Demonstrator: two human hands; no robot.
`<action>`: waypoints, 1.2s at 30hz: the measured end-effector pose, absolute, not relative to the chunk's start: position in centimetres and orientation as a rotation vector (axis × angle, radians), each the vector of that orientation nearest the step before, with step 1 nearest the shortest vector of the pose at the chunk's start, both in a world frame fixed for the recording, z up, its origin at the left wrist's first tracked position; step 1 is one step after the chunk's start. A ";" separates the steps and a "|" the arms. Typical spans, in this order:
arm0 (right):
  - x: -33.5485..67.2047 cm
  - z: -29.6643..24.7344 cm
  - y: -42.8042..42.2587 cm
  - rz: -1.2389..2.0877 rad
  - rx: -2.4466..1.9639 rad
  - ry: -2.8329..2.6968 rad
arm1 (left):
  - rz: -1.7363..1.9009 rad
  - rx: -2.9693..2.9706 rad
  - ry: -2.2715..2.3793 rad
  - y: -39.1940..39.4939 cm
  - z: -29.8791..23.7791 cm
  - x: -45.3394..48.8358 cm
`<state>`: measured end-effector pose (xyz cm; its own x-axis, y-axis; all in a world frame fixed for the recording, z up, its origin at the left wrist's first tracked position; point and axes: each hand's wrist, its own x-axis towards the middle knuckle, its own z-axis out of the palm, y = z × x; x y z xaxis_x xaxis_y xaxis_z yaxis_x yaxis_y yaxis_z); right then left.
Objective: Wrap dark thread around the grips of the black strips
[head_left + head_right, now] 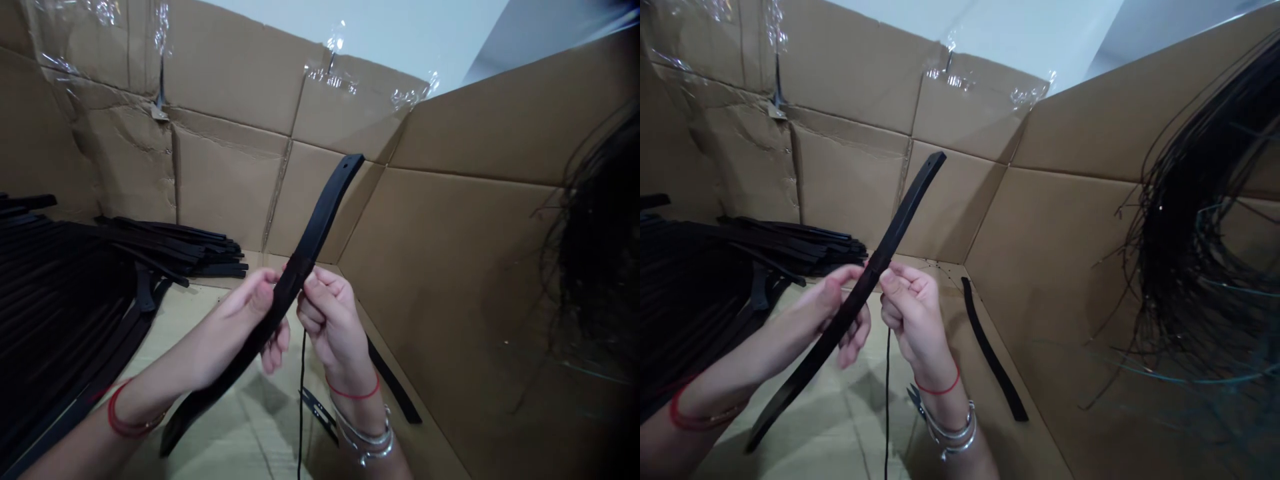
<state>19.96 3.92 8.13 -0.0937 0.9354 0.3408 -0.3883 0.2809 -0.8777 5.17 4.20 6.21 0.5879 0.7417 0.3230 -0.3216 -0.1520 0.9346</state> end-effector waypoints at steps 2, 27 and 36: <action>19.3 8.1 3.8 1.179 -0.660 -1.084 | 1.240 1.724 0.654 4.1 5.9 5.5; 18.2 7.2 3.3 0.915 -0.508 -1.096 | 1.105 1.313 0.412 3.2 6.9 5.1; 19.1 7.8 2.2 1.015 -0.580 -1.244 | 0.581 1.233 0.137 4.5 5.9 4.7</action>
<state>19.07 2.23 7.85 -0.0044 0.8705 0.4921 -0.3079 0.4671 -0.8289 4.66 4.52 5.88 0.8481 0.4874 0.2079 -0.3438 0.2076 0.9158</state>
